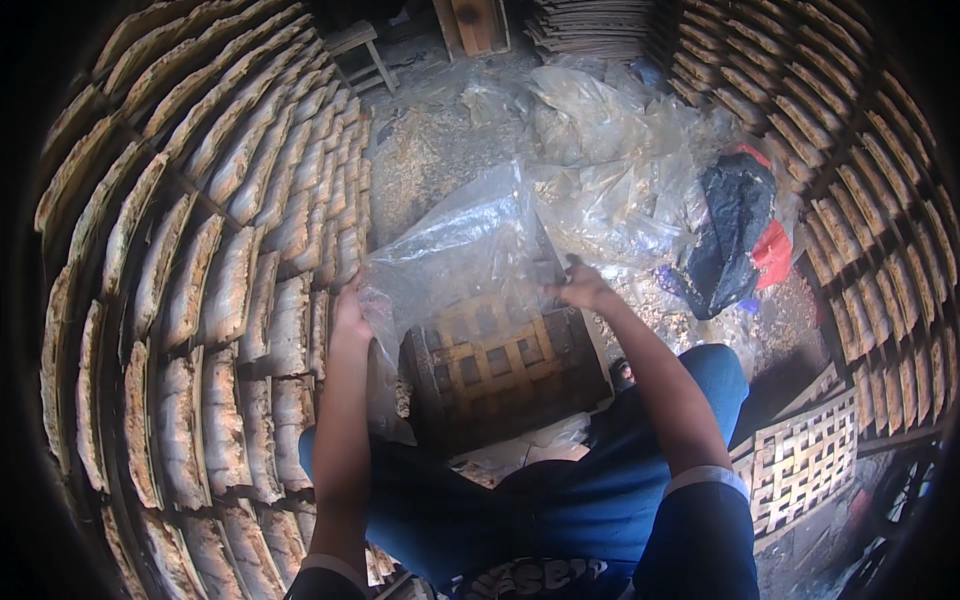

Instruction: The person assembles wooden lattice trays by placing a plastic sheet inside, filling them with grain, and stacking them. The person repeats this process for multiple trays.

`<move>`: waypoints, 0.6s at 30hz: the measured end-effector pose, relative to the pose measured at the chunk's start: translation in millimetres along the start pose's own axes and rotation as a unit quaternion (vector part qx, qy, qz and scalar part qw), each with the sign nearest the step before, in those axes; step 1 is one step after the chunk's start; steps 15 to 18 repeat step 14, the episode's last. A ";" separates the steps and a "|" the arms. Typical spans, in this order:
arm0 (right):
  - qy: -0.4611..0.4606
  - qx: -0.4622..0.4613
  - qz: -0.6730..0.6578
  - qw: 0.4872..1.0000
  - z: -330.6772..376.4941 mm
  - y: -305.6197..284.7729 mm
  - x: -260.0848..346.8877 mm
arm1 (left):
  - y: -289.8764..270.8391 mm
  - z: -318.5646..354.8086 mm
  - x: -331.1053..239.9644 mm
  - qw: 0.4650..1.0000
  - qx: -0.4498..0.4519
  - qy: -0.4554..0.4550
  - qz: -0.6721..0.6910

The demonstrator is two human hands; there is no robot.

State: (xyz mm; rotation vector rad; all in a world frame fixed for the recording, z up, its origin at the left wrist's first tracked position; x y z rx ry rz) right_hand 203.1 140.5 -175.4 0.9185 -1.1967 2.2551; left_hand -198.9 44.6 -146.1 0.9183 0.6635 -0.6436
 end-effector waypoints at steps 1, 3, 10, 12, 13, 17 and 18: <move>-0.032 0.018 0.054 0.998 -2.8 15.1 4.9 | 5.0 1.1 1.4 1.000 -0.011 -0.002 -0.018; -0.096 0.060 0.155 0.981 -8.2 36.2 2.9 | 23.5 3.7 2.2 0.998 -0.015 -0.002 -0.058; -0.075 -0.026 0.287 0.955 -7.7 32.8 -9.0 | 72.3 33.2 -10.3 0.995 -0.026 0.004 -0.098; -0.019 -0.021 0.278 0.960 -6.0 29.2 -13.2 | 74.5 29.8 -13.7 0.997 0.011 -0.009 -0.070; 0.009 -0.019 0.274 0.961 -5.8 28.5 -14.6 | 75.0 30.2 -17.3 0.997 0.033 0.009 -0.075; 0.007 -0.018 0.274 0.962 -5.9 29.4 -13.8 | 76.4 32.5 -22.3 0.995 0.053 0.026 -0.080; 0.007 -0.018 0.274 0.962 -5.9 29.4 -13.8 | 76.4 32.5 -22.3 0.995 0.053 0.026 -0.080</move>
Point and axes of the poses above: each hand's wrist, its own z-axis away from the middle knuckle, its own y-axis out of the palm, x = y × z, the point moved 8 cm from there along -z, towards the middle knuckle, and after that the axes turned 3 degrees about z, right-handed, at the moved point
